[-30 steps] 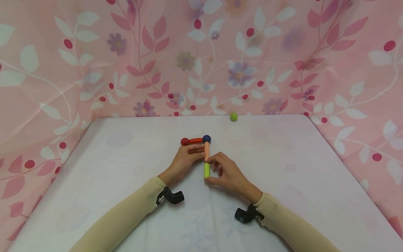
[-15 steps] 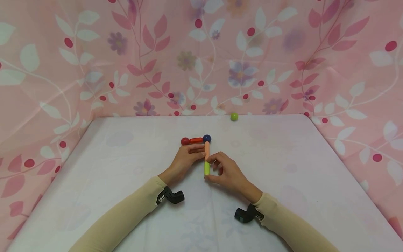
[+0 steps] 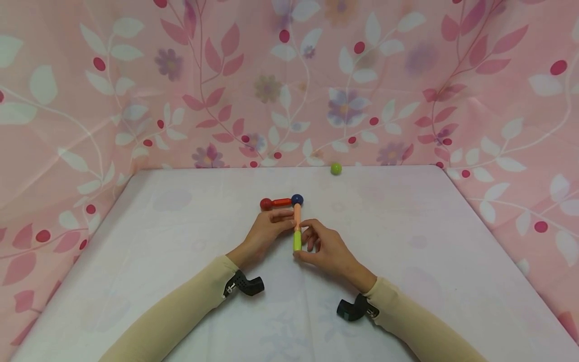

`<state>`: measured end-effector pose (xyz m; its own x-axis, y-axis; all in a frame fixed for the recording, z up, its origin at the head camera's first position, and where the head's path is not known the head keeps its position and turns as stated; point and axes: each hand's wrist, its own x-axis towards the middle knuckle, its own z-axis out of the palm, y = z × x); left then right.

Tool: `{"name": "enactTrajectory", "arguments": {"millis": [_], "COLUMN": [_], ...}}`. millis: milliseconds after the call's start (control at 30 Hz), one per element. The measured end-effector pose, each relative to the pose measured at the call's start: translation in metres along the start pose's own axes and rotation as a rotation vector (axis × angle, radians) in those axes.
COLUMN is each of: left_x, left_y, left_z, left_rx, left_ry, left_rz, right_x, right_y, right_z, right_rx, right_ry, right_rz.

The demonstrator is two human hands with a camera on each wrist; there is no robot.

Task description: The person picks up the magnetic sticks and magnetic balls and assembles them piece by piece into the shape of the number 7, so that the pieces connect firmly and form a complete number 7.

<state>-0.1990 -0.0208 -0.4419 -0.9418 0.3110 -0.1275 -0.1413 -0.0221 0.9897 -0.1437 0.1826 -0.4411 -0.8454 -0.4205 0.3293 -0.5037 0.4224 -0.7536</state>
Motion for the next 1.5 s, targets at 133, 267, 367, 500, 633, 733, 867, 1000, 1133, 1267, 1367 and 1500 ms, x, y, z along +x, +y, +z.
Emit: {"name": "enactTrajectory", "arguments": {"millis": [133,267,367,500,633,733,867,1000,1133,1267,1367,1500], "left_x": [-0.0029,-0.0061,-0.0077,-0.0086,-0.009,-0.0085,-0.0074,-0.0069,-0.0072,-0.0074,-0.0076,-0.008], "left_y": [0.0021,0.004,0.005,0.0044,0.0027,0.002,0.0024,0.003,0.0038,0.0043,0.0054,0.0059], "left_z": [-0.0006,-0.0008,-0.001,-0.003,-0.0055,-0.0067,-0.0071,-0.0073,-0.0073,-0.0068,-0.0065,-0.0066], "left_rx": [-0.026,-0.049,-0.059,-0.044,-0.021,-0.012,-0.018,-0.026,-0.034,-0.036,-0.03,-0.034], "left_ry": [-0.045,-0.091,-0.114,-0.147,-0.17,-0.176,-0.178,-0.181,-0.186,-0.189,-0.188,-0.194], "left_rz": [-0.058,-0.121,-0.146,-0.131,-0.122,-0.125,-0.123,-0.129,-0.135,-0.133,-0.137,-0.138], "right_x": [-0.0005,-0.0008,-0.001,-0.0014,-0.0022,-0.0022,-0.0014,-0.001,-0.0007,-0.001,-0.0013,-0.0019], "right_y": [-0.0006,-0.0002,0.0014,0.0027,0.0025,0.0018,0.0017,0.0023,0.0026,0.003,0.0026,0.0029], "right_z": [-0.0006,-0.001,-0.0007,0.0003,0.001,0.0006,-0.0011,-0.0031,-0.0056,-0.0075,-0.0084,-0.0088], "right_rx": [-0.001,-0.004,-0.01,-0.018,-0.011,-0.001,0.006,0.012,0.012,0.009,0.013,0.018], "right_ry": [-0.003,-0.005,-0.004,-0.004,-0.01,-0.021,-0.04,-0.061,-0.08,-0.096,-0.109,-0.123], "right_rz": [0.025,0.026,0.018,0.009,0.002,0.003,0.018,0.025,0.008,-0.008,-0.004,0.015]}}
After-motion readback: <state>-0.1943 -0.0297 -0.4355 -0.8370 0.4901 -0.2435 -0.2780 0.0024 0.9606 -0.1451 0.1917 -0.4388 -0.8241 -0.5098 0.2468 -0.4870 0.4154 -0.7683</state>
